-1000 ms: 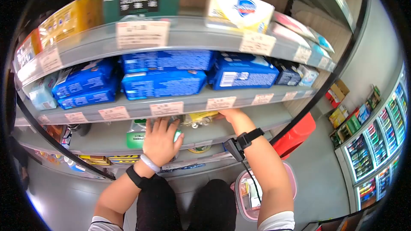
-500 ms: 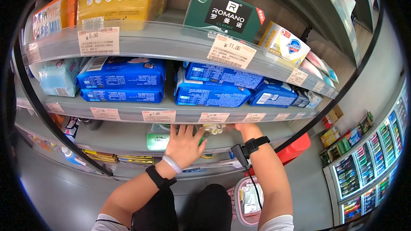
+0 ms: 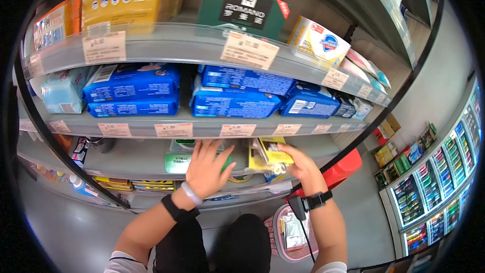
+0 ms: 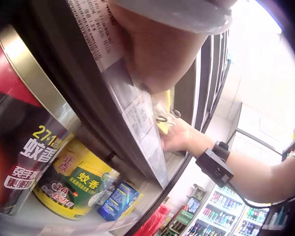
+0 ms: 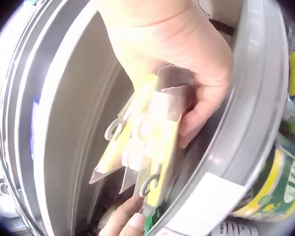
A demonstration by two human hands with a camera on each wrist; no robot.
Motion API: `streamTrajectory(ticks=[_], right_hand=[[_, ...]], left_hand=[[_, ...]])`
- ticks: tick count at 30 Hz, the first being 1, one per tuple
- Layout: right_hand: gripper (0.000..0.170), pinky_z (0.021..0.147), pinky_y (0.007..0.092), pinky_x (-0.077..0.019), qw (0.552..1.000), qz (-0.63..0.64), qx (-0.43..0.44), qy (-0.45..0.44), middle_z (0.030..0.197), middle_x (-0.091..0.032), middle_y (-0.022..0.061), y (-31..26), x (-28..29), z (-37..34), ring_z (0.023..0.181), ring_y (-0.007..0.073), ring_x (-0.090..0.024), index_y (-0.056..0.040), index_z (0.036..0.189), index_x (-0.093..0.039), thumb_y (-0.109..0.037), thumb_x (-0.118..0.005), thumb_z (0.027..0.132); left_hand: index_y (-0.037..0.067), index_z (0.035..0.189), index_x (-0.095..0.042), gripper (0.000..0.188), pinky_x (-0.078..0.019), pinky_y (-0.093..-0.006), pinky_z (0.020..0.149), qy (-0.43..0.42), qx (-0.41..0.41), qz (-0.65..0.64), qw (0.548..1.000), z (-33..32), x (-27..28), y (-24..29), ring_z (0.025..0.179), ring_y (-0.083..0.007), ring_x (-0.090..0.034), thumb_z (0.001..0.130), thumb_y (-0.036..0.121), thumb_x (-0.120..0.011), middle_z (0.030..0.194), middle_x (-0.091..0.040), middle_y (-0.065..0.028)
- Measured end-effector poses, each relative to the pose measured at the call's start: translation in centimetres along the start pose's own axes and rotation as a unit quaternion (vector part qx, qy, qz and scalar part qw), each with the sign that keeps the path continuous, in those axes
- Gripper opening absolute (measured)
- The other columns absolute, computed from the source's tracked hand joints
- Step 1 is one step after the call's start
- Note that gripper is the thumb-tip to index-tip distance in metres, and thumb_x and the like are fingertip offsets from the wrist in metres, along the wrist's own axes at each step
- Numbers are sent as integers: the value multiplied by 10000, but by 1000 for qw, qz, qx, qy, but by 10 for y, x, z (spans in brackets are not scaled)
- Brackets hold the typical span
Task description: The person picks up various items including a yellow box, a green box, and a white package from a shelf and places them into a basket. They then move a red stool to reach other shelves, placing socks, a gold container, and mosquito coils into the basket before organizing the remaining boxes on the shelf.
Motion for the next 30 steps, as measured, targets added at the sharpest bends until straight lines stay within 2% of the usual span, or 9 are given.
streamTrajectory(ticks=[5, 7, 9, 11, 13, 17, 21, 25, 30], right_hand=[[402, 798, 296, -502, 999, -41, 2, -24, 1051, -616, 125, 20, 12, -71, 931, 181, -617, 50, 1135, -506, -145, -638, 809], [460, 802, 292, -501, 998, -12, 45, -47, 1055, -612, 118, 35, 5, -96, 925, 171, -617, 50, 1168, -470, -127, -656, 786], [547, 805, 280, -489, 996, -21, 83, -31, 1045, -602, 108, 48, -1, -118, 905, 171, -611, 36, 1210, -430, -100, -685, 745], [624, 819, 278, -471, 976, -146, 144, 74, 1060, -577, 111, 71, 4, -137, 932, 169, -582, 32, 1232, -398, -72, -724, 710], [704, 836, 284, -455, 964, -173, 174, 101, 1090, -544, 118, 91, -11, -151, 980, 165, -543, 34, 1249, -356, -65, -760, 681], [724, 836, 295, -454, 944, -313, 48, 99, 1099, -536, 135, 103, -15, -166, 995, 167, -541, 41, 1222, -344, -131, -789, 677], [700, 858, 295, -451, 982, -183, 52, 0, 1099, -541, 138, 136, 23, -148, 1016, 190, -545, 56, 1226, -334, -155, -764, 715], [727, 884, 298, -439, 990, -16, 107, 94, 1131, -535, 137, 156, 42, -142, 1057, 177, -524, 57, 1284, -291, -131, -737, 742], [637, 815, 288, -477, 994, 52, 58, 74, 1116, -568, 132, 165, 77, -150, 976, 174, -578, 43, 1250, -380, -113, -728, 741]], left_hand=[[61, 1228, -495, 373, -326, -415, 995, -42, 122, -427, 895, -29, 11, 27, 1238, -307, -368, 906, 251, -497, 1305, -415, -178], [56, 1333, -349, 462, -318, -403, 1008, -119, 365, -696, 607, -49, -21, 43, 1240, -277, -367, 948, 303, -418, 1358, -352, -154], [57, 1386, -226, 524, -316, -370, 1015, -168, 387, -702, 574, -61, -47, 55, 1234, -245, -370, 967, 344, -359, 1395, -291, -134], [-4, 1373, -218, 568, -305, -321, 1015, -96, 331, -713, 610, -63, -64, 66, 1231, -204, -369, 958, 330, -415, 1364, -326, -141], [-29, 1323, -295, 533, -350, -290, 962, -130, 406, -757, 496, -75, -79, 83, 1158, -162, -419, 934, 281, -489, 1283, -428, -123], [-26, 1212, -398, 487, -467, -276, 825, -166, 446, -666, 574, -103, -100, 88, 990, -149, -555, 827, 129, -652, 1114, -568, -107], [-26, 1137, -442, 485, -516, -284, 763, -190, 460, -639, 586, -120, -113, 86, 902, -157, -610, 748, 45, -722, 1015, -620, -106], [-4, 1203, -441, 515, -491, -290, 813, -224, 352, -636, 649, -125, -122, 117, 945, -168, -602, 759, 37, -700, 1059, -608, -100], [4, 1263, -350, 669, -437, -332, 913, -353, 316, -620, 626, -129, -136, 130, 1085, -197, -529, 723, 58, -741, 1184, -533, -120]])
Point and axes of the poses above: each hand's wrist, its own z-axis towards the middle knuckle, its own x-axis out of the back of the hand, y = z × x, the point moved 5 cm from there along z, towards the middle knuckle
